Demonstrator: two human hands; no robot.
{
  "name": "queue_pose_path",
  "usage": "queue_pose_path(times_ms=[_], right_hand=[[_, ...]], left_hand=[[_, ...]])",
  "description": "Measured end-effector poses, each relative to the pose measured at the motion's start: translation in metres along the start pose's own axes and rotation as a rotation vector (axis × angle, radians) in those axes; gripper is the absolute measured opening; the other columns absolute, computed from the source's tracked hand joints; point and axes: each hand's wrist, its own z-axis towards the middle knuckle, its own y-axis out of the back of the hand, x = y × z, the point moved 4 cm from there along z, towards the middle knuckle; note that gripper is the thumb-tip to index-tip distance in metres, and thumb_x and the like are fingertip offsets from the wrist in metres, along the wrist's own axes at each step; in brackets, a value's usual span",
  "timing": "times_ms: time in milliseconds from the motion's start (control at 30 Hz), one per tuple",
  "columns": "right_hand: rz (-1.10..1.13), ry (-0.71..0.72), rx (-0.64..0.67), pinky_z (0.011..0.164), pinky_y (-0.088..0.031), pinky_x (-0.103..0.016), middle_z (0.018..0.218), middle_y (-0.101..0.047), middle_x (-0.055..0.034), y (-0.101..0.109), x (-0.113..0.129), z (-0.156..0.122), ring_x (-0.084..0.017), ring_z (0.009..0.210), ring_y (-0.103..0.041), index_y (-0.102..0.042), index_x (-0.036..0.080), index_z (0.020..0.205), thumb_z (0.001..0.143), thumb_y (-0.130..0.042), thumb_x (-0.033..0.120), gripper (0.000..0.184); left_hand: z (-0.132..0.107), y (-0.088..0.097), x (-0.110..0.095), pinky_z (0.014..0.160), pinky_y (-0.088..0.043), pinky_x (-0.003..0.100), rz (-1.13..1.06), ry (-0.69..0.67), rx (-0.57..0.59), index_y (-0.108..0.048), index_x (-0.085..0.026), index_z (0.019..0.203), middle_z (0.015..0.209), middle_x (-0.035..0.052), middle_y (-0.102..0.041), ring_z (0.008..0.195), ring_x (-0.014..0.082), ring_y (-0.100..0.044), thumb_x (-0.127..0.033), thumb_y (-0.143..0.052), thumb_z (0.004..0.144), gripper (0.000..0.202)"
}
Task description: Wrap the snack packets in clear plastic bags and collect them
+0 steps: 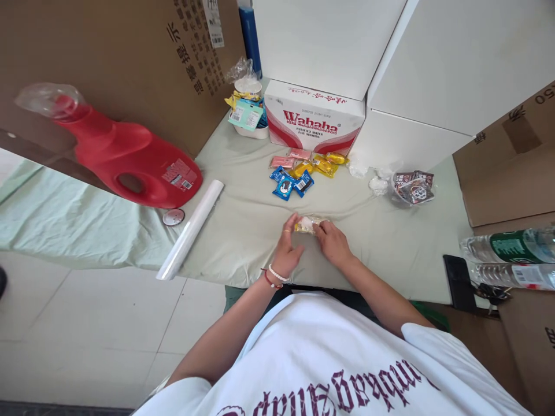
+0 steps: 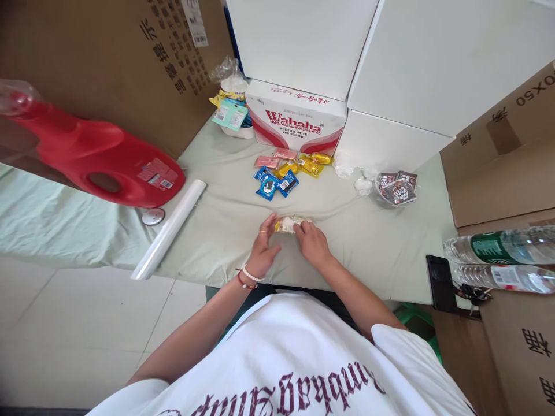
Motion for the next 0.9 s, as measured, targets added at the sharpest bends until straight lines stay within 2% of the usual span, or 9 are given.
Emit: queue_pose_path(times_ms=[133, 200, 267, 333, 400, 500, 667, 800, 900], right_hand=[[0.323, -0.051, -0.065, 0.080, -0.050, -0.034, 0.111, -0.062, -0.0094, 0.016, -0.007, -0.002, -0.022, 0.093, -0.056, -0.068, 0.024, 0.119, 0.103, -0.044, 0.037, 0.032], [0.618, -0.041, -0.030, 0.079, -0.052, -0.034, 0.106, -0.064, -0.0085, 0.022, -0.004, -0.006, -0.021, 0.088, -0.058, -0.070, 0.022, 0.111, 0.101, -0.049, 0.044, 0.032], [0.948, -0.057, 0.105, 0.077, -0.052, -0.033, 0.099, -0.066, -0.0060, 0.021, 0.002, -0.012, -0.019, 0.084, -0.059, -0.070, 0.020, 0.106, 0.097, -0.057, 0.052, 0.035], [1.218, -0.106, 0.266, 0.074, -0.051, -0.032, 0.094, -0.067, -0.0035, 0.014, 0.010, -0.020, -0.018, 0.080, -0.060, -0.069, 0.020, 0.104, 0.091, -0.065, 0.058, 0.041], [1.370, -0.176, 0.320, 0.072, -0.050, -0.030, 0.090, -0.067, -0.0019, 0.005, 0.014, -0.028, -0.016, 0.076, -0.059, -0.068, 0.020, 0.104, 0.085, -0.072, 0.062, 0.046], [1.377, -0.272, 0.156, 0.068, -0.048, -0.029, 0.086, -0.065, -0.0001, -0.007, 0.009, -0.036, -0.015, 0.071, -0.057, -0.064, 0.022, 0.110, 0.083, -0.072, 0.064, 0.051], [1.050, -0.245, -0.040, 0.067, -0.049, -0.030, 0.086, -0.064, 0.0001, -0.017, 0.005, -0.049, -0.017, 0.070, -0.055, -0.060, 0.026, 0.132, 0.087, -0.070, 0.054, 0.054], [1.051, -0.207, -0.043, 0.077, -0.052, -0.033, 0.097, -0.069, -0.0034, -0.017, 0.007, -0.056, -0.019, 0.082, -0.060, -0.066, 0.025, 0.121, 0.093, -0.060, 0.053, 0.040], [0.964, -0.235, -0.091, 0.077, -0.051, -0.032, 0.098, -0.069, -0.0040, 0.006, -0.015, -0.060, -0.020, 0.082, -0.061, -0.067, 0.024, 0.116, 0.095, -0.056, 0.055, 0.039]], left_hand=[[-0.006, 0.028, 0.014, 0.114, -0.050, 0.046, -0.115, 0.231, -0.199, -0.039, -0.027, 0.152, 0.159, 0.0121, -0.046, 0.146, 0.0263, -0.049, -0.019, -0.054, 0.081, 0.074], [-0.008, 0.027, 0.014, 0.111, -0.051, 0.045, -0.252, 0.295, -0.157, -0.038, -0.030, 0.153, 0.161, 0.0121, -0.045, 0.145, 0.0260, -0.051, -0.028, -0.059, 0.086, 0.070], [-0.008, 0.016, 0.007, 0.107, -0.053, 0.045, -0.449, 0.328, -0.041, -0.041, -0.030, 0.151, 0.156, 0.0127, -0.052, 0.138, 0.0260, -0.057, -0.040, -0.065, 0.089, 0.067], [-0.007, 0.000, -0.003, 0.101, -0.057, 0.045, -0.646, 0.382, 0.071, -0.052, -0.025, 0.141, 0.141, 0.0133, -0.064, 0.125, 0.0272, -0.066, -0.049, -0.073, 0.087, 0.063], [-0.006, -0.015, -0.010, 0.093, -0.060, 0.044, -0.785, 0.463, 0.097, -0.061, -0.020, 0.125, 0.122, 0.0113, -0.073, 0.108, 0.0265, -0.073, -0.050, -0.082, 0.081, 0.057], [-0.004, -0.030, -0.010, 0.086, -0.061, 0.038, -0.869, 0.559, -0.001, -0.063, -0.019, 0.109, 0.100, 0.0042, -0.075, 0.090, 0.0202, -0.073, -0.042, -0.090, 0.074, 0.050], [-0.008, -0.047, -0.002, 0.082, -0.059, 0.031, -0.847, 0.600, -0.083, -0.063, -0.019, 0.098, 0.086, -0.0026, -0.069, 0.079, 0.0136, -0.069, -0.034, -0.091, 0.071, 0.042], [-0.009, -0.048, 0.003, 0.088, -0.058, 0.034, -0.710, 0.553, -0.076, -0.066, -0.021, 0.107, 0.104, 0.0032, -0.070, 0.097, 0.0186, -0.070, -0.044, -0.080, 0.081, 0.038], [-0.006, -0.026, 0.004, 0.101, -0.054, 0.038, -0.356, 0.363, -0.064, -0.068, -0.023, 0.116, 0.135, 0.0091, -0.062, 0.125, 0.0241, -0.062, -0.050, -0.064, 0.093, 0.036]])
